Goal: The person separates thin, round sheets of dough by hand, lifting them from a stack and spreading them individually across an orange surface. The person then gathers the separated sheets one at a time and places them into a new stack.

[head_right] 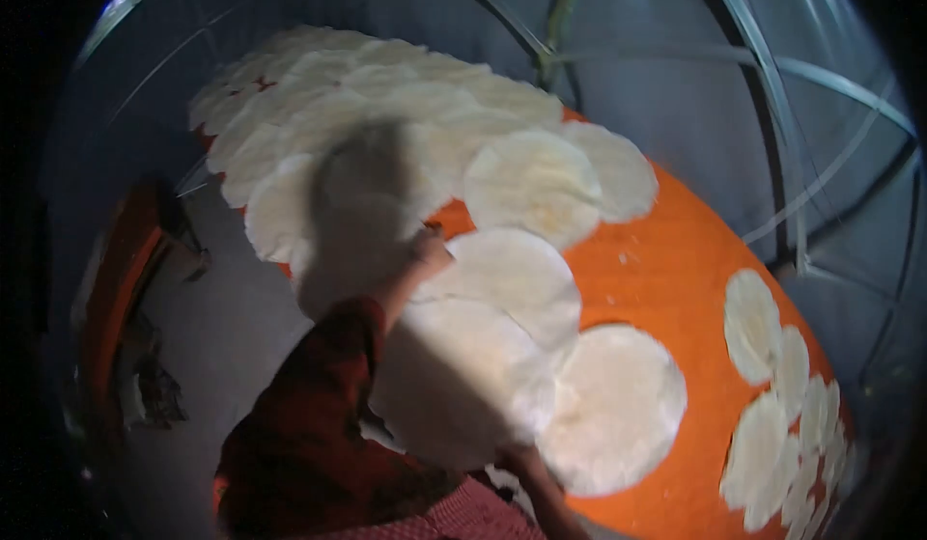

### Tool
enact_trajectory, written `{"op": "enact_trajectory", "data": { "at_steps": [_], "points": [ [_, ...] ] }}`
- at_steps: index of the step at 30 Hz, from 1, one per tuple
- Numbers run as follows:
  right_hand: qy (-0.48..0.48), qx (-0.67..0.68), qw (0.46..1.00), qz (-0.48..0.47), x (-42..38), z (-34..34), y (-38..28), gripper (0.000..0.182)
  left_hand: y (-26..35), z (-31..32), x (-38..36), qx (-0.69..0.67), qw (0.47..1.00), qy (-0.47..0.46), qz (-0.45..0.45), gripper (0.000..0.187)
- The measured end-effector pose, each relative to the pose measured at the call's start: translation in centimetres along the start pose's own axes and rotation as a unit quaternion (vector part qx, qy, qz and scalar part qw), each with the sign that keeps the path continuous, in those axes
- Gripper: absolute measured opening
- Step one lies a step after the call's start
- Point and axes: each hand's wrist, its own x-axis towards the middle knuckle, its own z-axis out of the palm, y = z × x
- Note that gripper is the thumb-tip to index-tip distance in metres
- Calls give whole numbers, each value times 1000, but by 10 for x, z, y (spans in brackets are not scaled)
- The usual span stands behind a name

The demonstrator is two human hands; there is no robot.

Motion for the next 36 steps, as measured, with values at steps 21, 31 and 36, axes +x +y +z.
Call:
{"op": "enact_trajectory", "data": {
  "at_steps": [21,31,36],
  "points": [
    [-74,-326,902,-273,-5,108,-106,30,-151,-55,-32,-176,984,17,-13,52],
    [72,-107,965,-230,-36,46,-131,18,-209,-157,-101,-271,956,113,7,20],
    [456,-340,747,-344,-77,-82,-42,17,-59,-185,-174,-294,952,84,26,21]
  ]
}}
